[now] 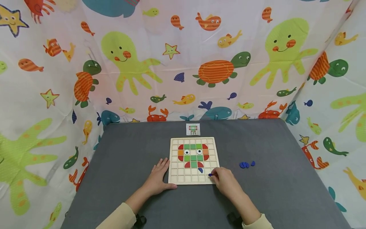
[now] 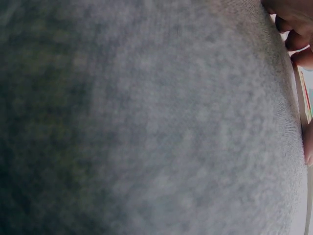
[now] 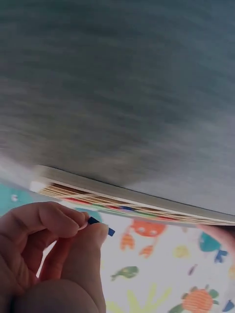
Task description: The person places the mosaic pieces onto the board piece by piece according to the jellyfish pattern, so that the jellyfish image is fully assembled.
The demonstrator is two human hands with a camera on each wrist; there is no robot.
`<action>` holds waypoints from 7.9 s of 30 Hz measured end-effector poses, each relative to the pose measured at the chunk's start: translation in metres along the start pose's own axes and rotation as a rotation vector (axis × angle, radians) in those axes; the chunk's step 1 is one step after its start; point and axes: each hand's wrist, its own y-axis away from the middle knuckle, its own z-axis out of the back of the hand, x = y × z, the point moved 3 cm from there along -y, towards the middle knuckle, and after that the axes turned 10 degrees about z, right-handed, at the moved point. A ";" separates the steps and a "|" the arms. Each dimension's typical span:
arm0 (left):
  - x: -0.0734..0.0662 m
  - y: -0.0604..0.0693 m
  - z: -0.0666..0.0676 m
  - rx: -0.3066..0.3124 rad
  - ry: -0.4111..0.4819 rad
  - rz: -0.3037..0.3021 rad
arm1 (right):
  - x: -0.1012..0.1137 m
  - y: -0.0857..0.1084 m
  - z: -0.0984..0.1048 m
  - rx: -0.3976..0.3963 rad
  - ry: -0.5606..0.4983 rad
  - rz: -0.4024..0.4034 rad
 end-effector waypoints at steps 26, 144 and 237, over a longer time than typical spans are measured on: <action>0.000 0.000 -0.002 -0.004 -0.007 0.011 | 0.032 -0.010 -0.035 -0.070 0.196 -0.012; 0.000 0.001 0.001 0.002 -0.012 0.000 | 0.037 -0.055 -0.041 0.136 0.117 0.181; -0.001 0.000 0.001 0.010 0.005 0.010 | -0.120 0.020 0.079 0.029 0.034 -0.067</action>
